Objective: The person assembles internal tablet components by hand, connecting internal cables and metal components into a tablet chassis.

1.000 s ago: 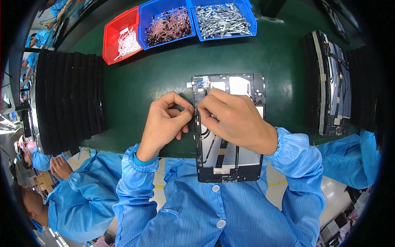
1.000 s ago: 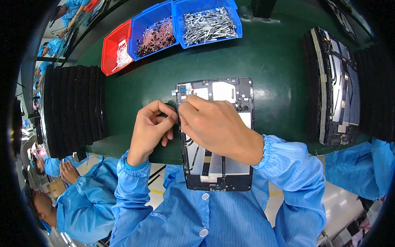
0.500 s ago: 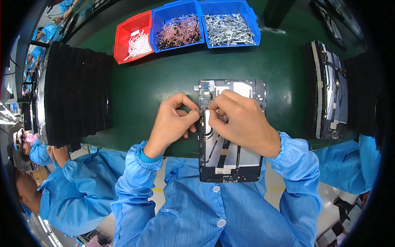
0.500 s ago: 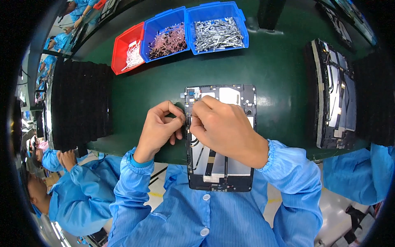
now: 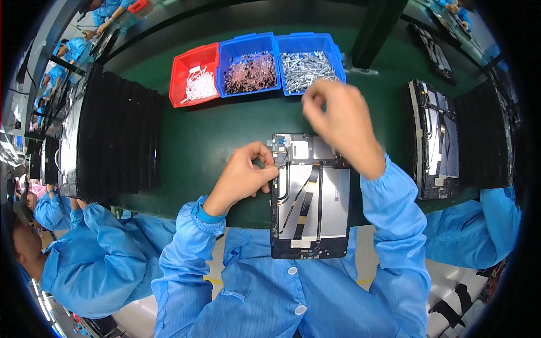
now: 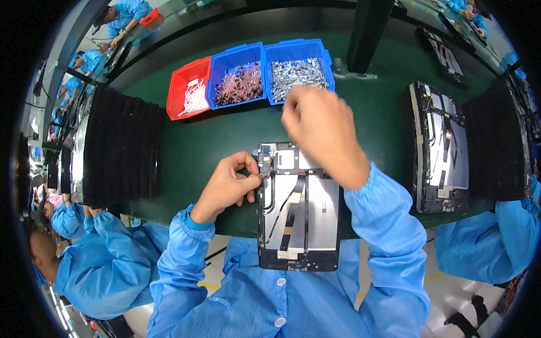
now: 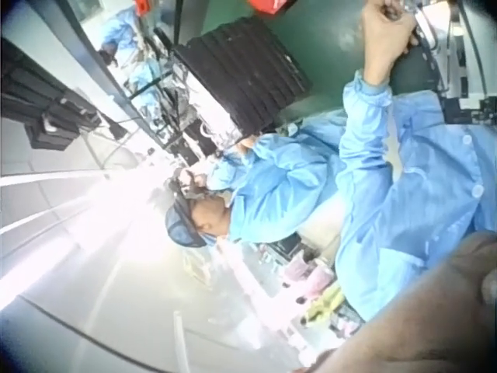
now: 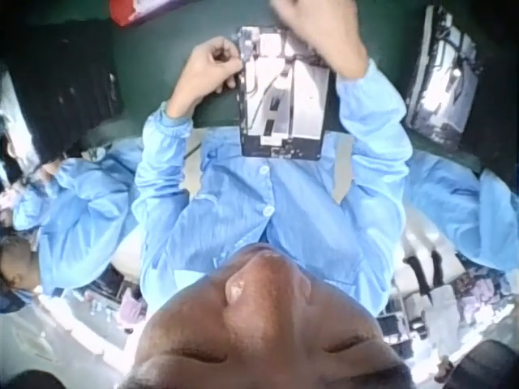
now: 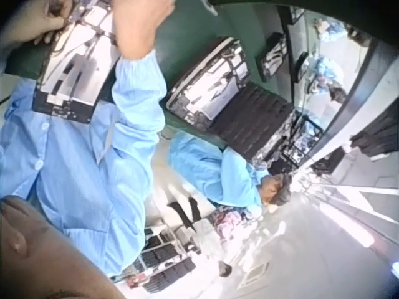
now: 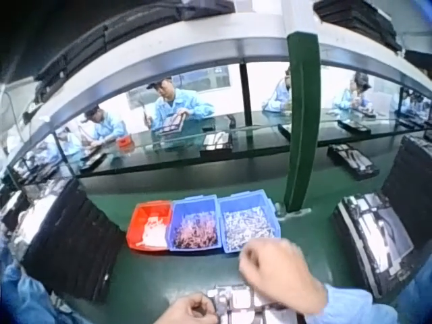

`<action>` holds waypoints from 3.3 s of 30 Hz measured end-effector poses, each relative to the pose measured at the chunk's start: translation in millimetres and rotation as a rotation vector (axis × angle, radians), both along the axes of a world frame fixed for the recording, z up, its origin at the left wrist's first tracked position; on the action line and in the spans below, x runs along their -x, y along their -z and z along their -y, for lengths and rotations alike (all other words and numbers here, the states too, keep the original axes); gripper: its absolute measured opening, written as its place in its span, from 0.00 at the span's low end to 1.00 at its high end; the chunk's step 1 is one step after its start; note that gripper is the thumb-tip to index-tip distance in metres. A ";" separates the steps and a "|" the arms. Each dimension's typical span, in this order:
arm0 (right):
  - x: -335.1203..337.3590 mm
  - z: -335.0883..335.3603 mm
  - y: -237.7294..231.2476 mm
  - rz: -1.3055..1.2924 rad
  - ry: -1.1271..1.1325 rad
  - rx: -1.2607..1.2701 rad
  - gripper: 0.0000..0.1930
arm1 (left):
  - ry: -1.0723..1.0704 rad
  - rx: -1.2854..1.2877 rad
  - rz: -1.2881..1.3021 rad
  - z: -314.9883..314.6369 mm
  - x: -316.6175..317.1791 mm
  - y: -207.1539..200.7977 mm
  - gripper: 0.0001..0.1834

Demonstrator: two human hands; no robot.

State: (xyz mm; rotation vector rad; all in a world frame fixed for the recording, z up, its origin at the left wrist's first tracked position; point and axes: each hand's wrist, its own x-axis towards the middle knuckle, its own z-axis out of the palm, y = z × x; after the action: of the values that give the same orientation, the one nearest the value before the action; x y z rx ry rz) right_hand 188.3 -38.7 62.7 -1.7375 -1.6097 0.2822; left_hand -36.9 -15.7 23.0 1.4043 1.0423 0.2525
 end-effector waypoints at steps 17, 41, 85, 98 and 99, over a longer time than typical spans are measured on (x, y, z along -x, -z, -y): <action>-22.8 -14.2 15.4 0.382 -0.091 -0.134 0.05 | -0.121 0.008 0.187 11.3 12.7 6.5 0.11; 15.4 50.6 0.2 -1.159 -0.324 0.483 0.18 | -0.229 -0.120 0.535 34.5 -8.2 -11.2 0.07; 16.2 73.6 17.3 -1.207 -0.189 0.063 0.04 | -0.530 -1.392 -0.310 -105.5 42.7 -6.4 0.10; 22.3 107.6 48.9 -0.831 -0.069 -0.138 0.04 | -0.111 -0.027 0.242 60.8 21.4 -4.4 0.35; 23.9 106.7 50.4 -0.829 -0.074 -0.140 0.04 | -0.113 -0.031 0.245 62.4 18.8 -2.8 0.35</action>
State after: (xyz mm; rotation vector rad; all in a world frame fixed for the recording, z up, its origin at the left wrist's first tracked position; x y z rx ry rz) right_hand 164.4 -145.5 12.3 -1.2041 -1.0424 0.7855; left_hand -55.7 -78.1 25.7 1.3060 0.9185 0.5127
